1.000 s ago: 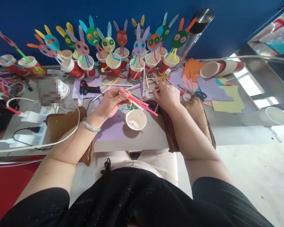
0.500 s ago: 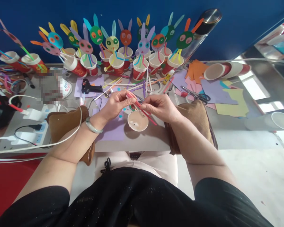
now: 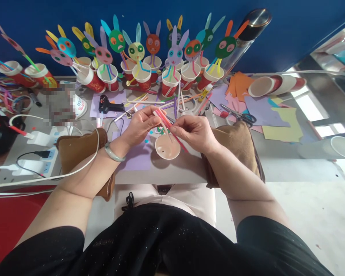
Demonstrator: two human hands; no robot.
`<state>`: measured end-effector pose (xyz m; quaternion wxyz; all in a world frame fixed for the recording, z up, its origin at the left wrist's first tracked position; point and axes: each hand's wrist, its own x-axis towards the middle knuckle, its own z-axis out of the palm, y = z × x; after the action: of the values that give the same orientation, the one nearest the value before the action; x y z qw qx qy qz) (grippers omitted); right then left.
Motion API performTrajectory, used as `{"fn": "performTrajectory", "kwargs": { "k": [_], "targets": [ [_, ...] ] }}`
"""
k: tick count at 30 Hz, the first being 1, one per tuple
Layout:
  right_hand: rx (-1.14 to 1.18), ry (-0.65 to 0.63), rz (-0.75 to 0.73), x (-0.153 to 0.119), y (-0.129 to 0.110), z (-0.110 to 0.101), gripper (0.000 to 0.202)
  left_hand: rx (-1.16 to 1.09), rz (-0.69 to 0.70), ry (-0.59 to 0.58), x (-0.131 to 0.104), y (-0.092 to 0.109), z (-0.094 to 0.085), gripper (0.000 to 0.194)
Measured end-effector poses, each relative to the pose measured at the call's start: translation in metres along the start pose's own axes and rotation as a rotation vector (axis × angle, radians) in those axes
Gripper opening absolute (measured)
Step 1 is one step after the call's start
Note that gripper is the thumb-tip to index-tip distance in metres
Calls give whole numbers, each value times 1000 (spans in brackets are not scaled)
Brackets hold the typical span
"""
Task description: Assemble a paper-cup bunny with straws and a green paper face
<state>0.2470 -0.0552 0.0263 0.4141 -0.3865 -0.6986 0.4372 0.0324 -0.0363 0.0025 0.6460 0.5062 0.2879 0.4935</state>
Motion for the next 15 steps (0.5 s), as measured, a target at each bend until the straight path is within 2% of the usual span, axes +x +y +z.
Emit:
{"fn": "performTrajectory", "kwargs": {
  "k": [5,15],
  "targets": [
    [-23,65,-39,-1,0,3,59,4,49,6,0,-1,4,53],
    [34,25,-28,-1,13,9,55,135,117,-9,2,-4,3,44]
  ]
}}
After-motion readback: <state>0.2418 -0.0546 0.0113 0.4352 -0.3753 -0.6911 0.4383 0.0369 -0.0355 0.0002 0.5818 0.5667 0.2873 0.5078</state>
